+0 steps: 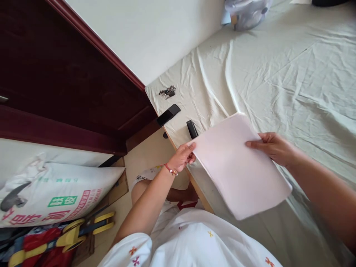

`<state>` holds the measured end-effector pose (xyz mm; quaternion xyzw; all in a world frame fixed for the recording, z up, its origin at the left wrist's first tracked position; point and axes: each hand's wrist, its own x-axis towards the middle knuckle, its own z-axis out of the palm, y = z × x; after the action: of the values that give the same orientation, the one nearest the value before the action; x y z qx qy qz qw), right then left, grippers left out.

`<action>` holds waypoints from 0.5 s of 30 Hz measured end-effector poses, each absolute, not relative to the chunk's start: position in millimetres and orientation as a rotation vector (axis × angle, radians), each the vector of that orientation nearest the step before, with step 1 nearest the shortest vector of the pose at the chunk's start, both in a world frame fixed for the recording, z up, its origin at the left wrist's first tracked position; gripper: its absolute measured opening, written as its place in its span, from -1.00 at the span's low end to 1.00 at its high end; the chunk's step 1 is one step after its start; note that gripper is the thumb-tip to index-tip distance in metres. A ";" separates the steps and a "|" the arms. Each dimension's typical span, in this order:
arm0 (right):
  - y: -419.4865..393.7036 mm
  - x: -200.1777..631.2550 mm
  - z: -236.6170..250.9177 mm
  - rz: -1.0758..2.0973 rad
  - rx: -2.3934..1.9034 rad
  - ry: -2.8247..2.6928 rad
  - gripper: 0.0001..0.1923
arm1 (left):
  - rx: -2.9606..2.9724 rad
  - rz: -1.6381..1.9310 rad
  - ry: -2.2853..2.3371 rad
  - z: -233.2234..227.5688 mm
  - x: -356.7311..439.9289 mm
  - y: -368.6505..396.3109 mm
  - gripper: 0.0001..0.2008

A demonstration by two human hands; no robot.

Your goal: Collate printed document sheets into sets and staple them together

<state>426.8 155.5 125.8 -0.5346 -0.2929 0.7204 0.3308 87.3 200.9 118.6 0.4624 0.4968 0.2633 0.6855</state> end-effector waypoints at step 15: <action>155.0 401.1 83.3 1.334 -1.443 -1.189 -0.53 | 0.892 1.258 1.271 63.3 135.4 165.8 -0.53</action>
<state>401.1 155.0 83.3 -0.5732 -0.4721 0.5297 0.4100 135.4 165.8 63.3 0.3753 0.5347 0.5296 0.5410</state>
